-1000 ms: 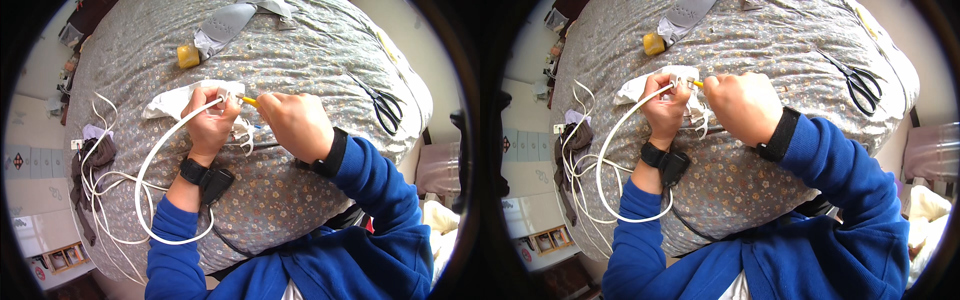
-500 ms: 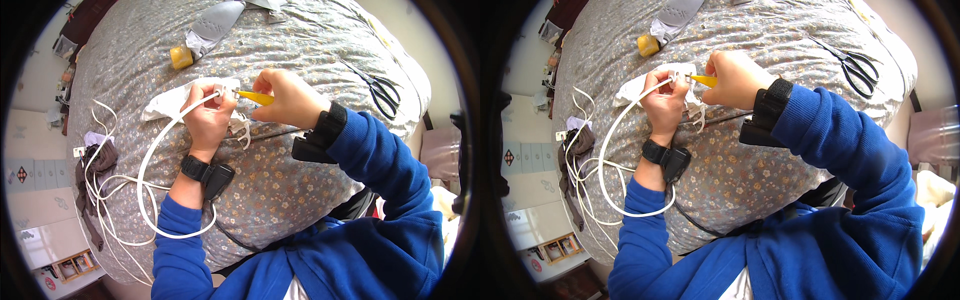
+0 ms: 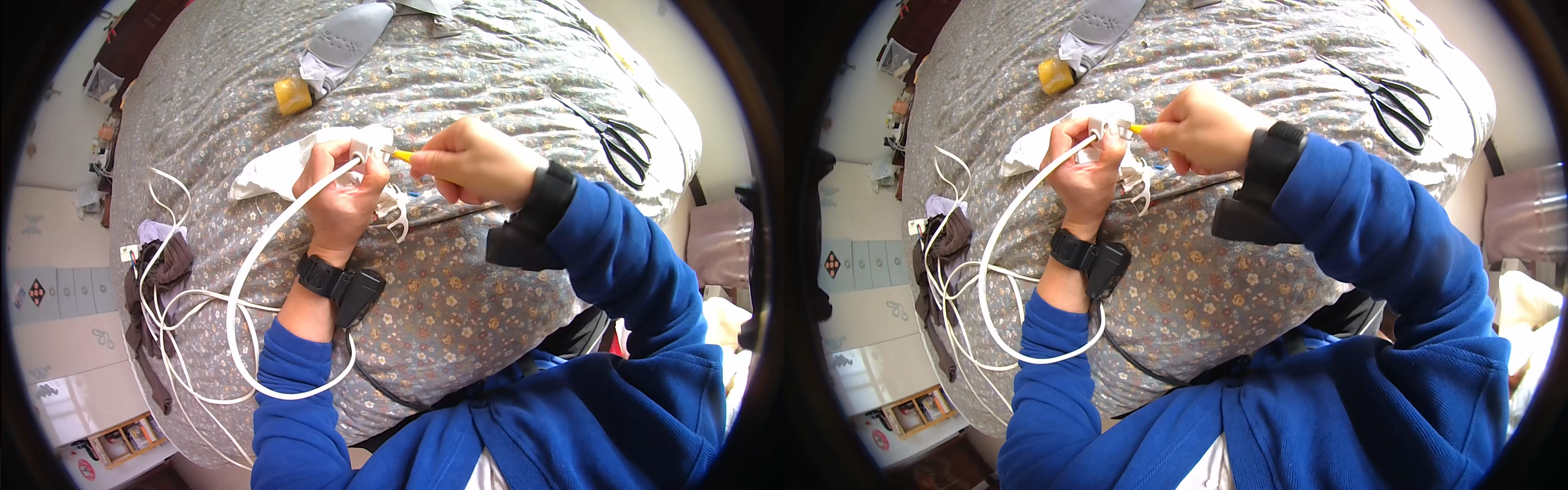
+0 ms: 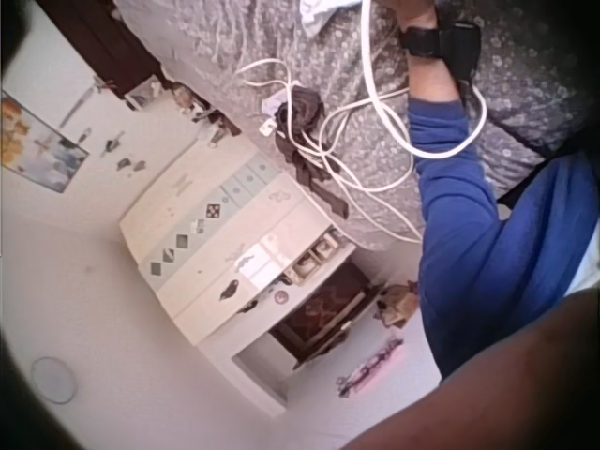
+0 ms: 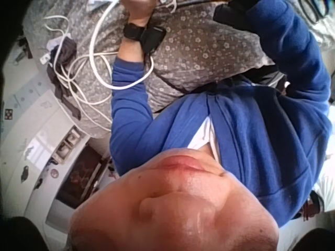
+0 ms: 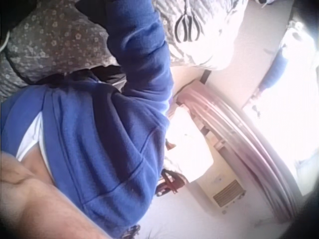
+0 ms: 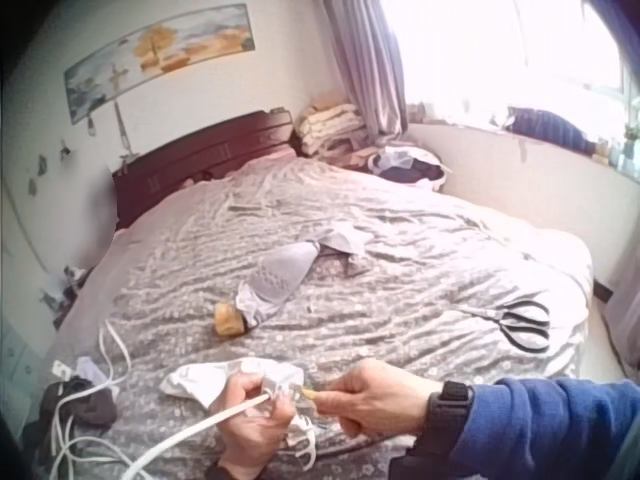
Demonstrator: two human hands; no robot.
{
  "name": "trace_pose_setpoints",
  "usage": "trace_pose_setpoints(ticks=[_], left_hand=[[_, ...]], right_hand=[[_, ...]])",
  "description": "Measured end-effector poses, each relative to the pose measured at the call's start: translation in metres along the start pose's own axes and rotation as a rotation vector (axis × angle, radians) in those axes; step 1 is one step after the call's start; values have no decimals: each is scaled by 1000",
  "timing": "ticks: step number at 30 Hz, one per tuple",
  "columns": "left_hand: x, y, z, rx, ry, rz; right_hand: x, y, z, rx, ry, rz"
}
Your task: The person uses a yellow screwdriver to tighten screws on a white electrical plug, securing the internal wires. They repeatedly open and close the plug housing to check the connections.
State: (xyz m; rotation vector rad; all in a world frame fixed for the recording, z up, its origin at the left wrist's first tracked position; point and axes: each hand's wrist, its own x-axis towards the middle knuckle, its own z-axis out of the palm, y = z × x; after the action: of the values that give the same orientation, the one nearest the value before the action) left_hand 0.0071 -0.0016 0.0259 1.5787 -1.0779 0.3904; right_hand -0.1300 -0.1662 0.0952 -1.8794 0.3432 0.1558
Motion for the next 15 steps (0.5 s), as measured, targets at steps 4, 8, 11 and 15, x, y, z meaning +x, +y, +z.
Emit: trace_pose_setpoints(ticks=[4, 8, 11, 15], left_hand=[[1, 1, -2, 59, -6, 101], [2, 4, 0, 84, -6, 120], [1, 4, 1, 109, -19, 101], [2, 3, 1, 133, -12, 114]], right_hand=[[5, 19, -6, 948, -368, 324], [7, 28, -3, 695, -124, 169], [2, 25, 0, 536, 9, 91], [-2, 20, 3, 440, 33, 62]])
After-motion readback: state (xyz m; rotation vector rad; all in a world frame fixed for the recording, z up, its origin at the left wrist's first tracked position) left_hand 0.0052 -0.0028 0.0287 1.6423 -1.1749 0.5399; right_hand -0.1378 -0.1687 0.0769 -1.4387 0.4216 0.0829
